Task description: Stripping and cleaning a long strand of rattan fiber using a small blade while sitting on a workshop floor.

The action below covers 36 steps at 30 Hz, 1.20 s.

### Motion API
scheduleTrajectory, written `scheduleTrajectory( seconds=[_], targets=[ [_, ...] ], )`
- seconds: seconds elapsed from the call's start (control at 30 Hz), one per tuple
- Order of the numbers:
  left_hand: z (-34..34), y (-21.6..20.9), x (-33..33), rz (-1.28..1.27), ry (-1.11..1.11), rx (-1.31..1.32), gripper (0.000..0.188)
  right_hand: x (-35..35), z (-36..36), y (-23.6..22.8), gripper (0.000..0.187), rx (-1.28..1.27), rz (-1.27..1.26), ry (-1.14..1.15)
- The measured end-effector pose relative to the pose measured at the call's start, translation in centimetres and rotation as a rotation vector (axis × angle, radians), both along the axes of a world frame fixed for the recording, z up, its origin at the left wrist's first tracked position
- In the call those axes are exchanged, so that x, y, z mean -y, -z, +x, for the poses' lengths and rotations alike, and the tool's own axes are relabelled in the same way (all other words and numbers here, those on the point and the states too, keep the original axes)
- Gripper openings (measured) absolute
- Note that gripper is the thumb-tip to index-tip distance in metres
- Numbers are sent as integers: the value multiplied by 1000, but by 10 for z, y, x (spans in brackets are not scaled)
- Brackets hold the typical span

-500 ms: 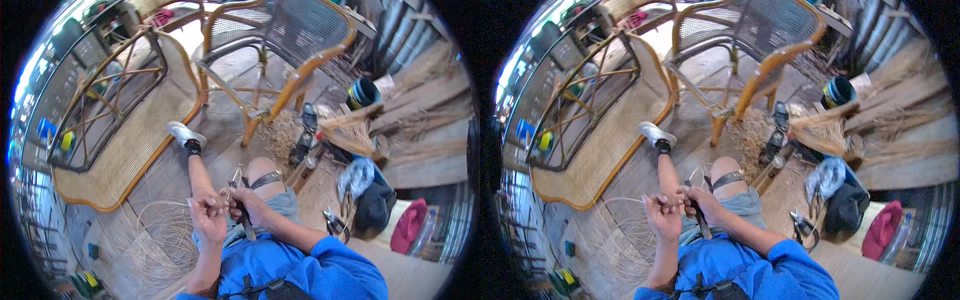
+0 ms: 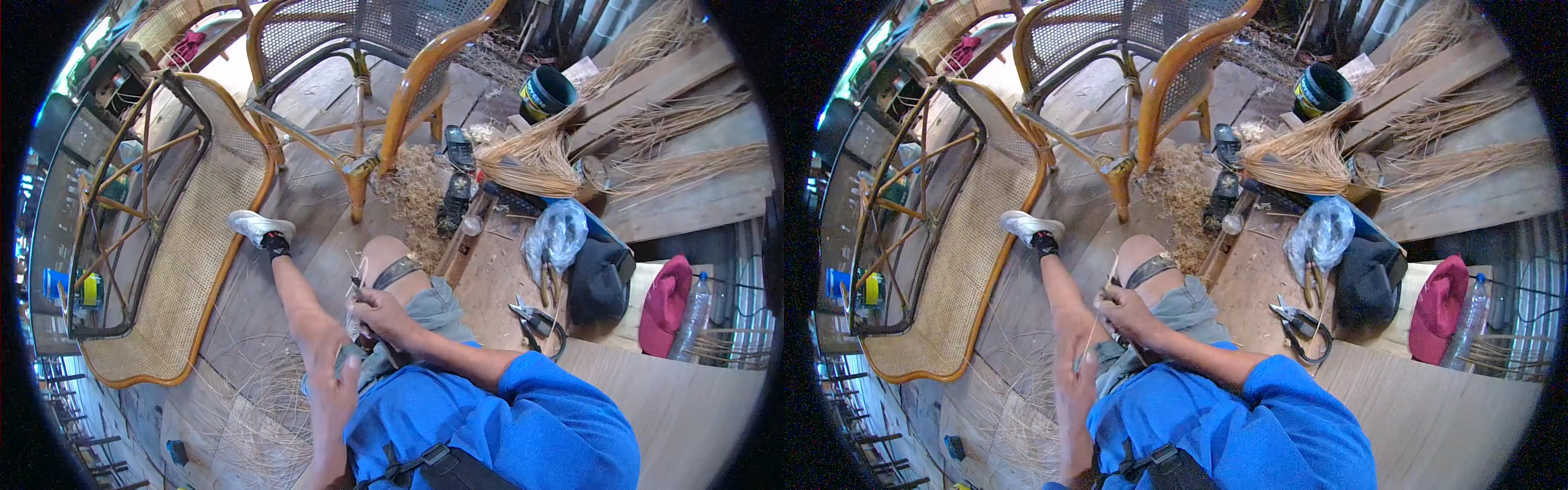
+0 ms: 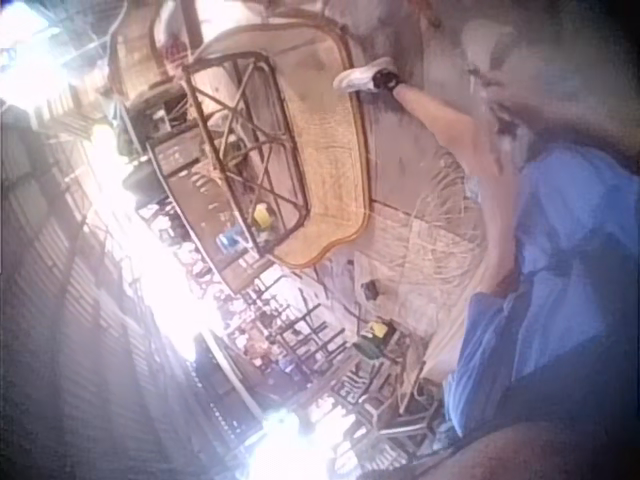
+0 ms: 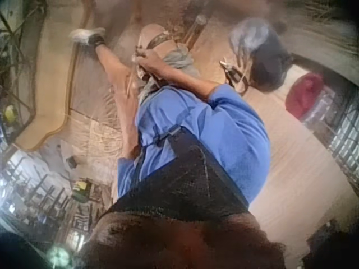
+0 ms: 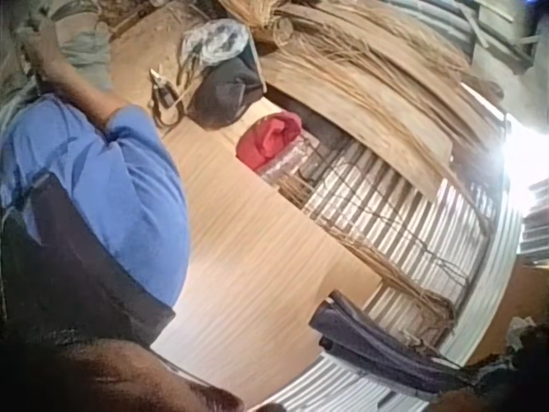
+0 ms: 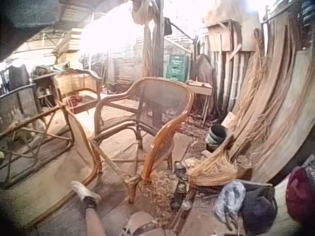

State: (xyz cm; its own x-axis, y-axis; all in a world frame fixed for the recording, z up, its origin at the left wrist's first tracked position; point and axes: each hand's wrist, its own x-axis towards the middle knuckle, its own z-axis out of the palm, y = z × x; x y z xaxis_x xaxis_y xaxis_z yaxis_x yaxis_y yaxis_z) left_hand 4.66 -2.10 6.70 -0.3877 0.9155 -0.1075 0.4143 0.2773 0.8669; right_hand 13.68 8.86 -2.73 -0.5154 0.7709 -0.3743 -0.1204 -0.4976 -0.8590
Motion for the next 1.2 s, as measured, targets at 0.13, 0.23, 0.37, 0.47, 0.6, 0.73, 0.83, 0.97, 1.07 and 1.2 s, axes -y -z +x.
scheduleTrajectory(
  seconds=[0.13,0.23,0.37,0.47,0.6,0.73,0.83,0.97,1.07,1.2],
  targets=[
    [-34,36,-9,-108,156,1,29,-12,10,-15,11,-145,4,-120],
    [-42,41,7,-436,133,262,25,-27,29,-22,12,-378,-89,-77],
    [-46,43,6,-339,-82,348,27,-49,66,-33,15,-379,-166,219],
    [-40,46,1,-286,-184,515,25,-53,84,-13,19,-329,-329,392],
    [-21,59,-9,-256,-72,417,22,-25,89,21,25,-56,-310,52],
    [-12,68,-17,-344,-19,398,19,0,75,-12,29,-29,-304,-30],
    [-9,65,-29,-372,14,434,19,7,78,-8,31,51,-195,-278],
    [-10,59,-22,-351,-1,466,20,12,60,-17,26,-46,-193,-347],
    [-13,53,-11,-479,17,514,19,6,54,-7,19,-139,-318,-344],
    [-14,62,11,-371,9,462,20,-7,55,-5,14,-63,-235,-256]
  ],
)
